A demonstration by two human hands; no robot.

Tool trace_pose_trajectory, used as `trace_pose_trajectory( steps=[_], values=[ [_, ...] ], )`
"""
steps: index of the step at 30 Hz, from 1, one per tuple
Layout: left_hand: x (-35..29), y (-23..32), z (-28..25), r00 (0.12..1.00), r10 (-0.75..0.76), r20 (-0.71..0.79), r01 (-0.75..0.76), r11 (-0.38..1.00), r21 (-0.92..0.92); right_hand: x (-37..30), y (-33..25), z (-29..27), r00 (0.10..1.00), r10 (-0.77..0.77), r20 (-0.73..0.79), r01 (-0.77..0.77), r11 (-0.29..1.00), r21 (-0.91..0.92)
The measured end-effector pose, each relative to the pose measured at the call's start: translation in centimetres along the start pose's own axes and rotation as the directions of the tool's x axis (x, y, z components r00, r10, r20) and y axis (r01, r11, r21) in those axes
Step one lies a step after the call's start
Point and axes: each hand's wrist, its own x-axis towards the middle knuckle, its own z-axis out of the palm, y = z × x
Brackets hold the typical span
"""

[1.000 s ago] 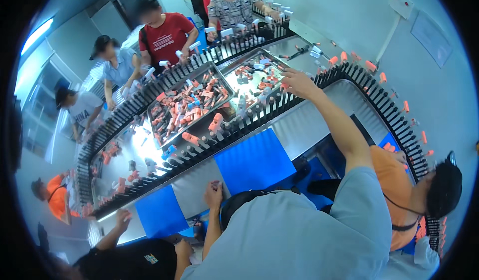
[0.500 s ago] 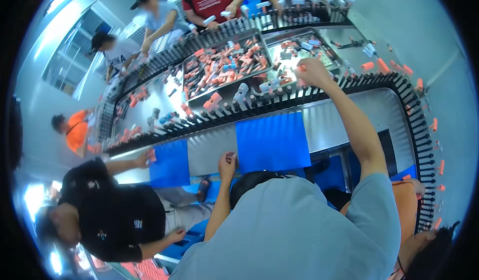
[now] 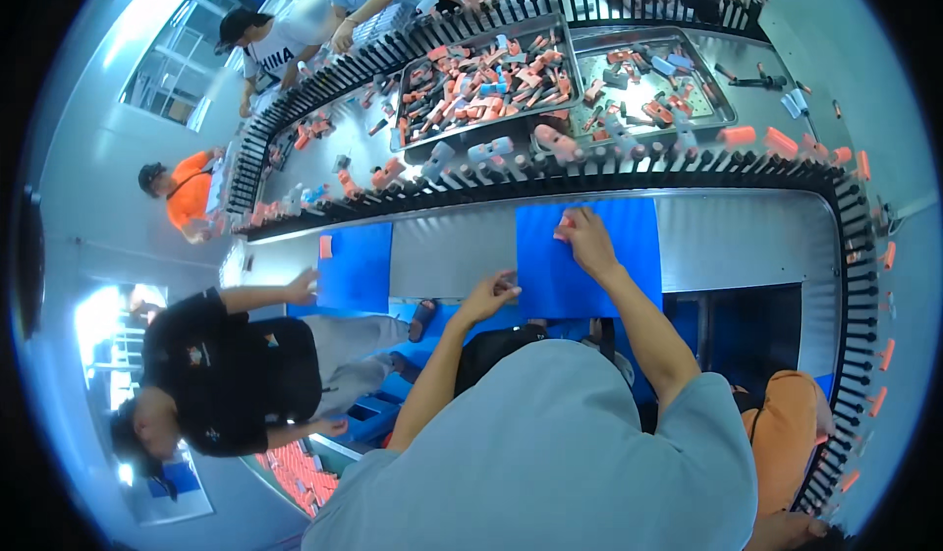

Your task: The person takes plastic parts from a rotating conveyor line and arranges them in rows onto a blue board by hand. The person then carries the loaded board to a green conveyor belt and unloads the parts onto it before repeating the process.

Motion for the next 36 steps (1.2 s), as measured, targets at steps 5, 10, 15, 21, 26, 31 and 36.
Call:
trace_pose_trajectory(
  steps=[5, 10, 15, 21, 26, 31, 36],
  values=[
    [-4.1, 2.8, 1.3, 0.992, 0.058, -0.114, -0.038, 0.984, 0.174, -1.8, -0.5, -1.2, 0.982, 0.149, -0.118, -0.141, 0.987, 0.077],
    [-8.7, 6.7, -0.2, 0.960, 0.108, -0.260, -0.084, 0.991, 0.100, -4.6, 1.2, -7.3, 0.628, 0.757, -0.182, -0.562, 0.602, 0.567],
    [-9.5, 9.2, -1.2, 0.915, 0.158, -0.370, -0.147, 0.987, 0.058, 3.2, 0.0, -17.6, 0.712, 0.236, -0.661, -0.418, 0.899, -0.130],
    [-11.8, 11.8, 0.9, 0.948, 0.304, -0.089, -0.288, 0.945, 0.157, 7.8, 0.5, -22.3, 0.997, 0.012, -0.074, -0.037, 0.936, -0.350],
    [-16.0, 10.1, 4.7, 0.881, 0.448, -0.152, -0.431, 0.892, 0.134, 7.9, -5.6, -23.4, 0.975, -0.010, 0.220, 0.112, 0.883, -0.456],
    [-20.7, 9.0, 6.0, 0.906, 0.408, -0.115, -0.409, 0.912, 0.017, 8.4, -6.5, -20.4, 0.971, 0.071, 0.230, 0.053, 0.869, -0.491],
    [-22.5, 7.7, 10.0, 0.910, 0.361, -0.206, -0.378, 0.924, -0.052, 7.6, -8.5, -20.2, 0.957, 0.128, 0.260, 0.009, 0.883, -0.469]
  ],
)
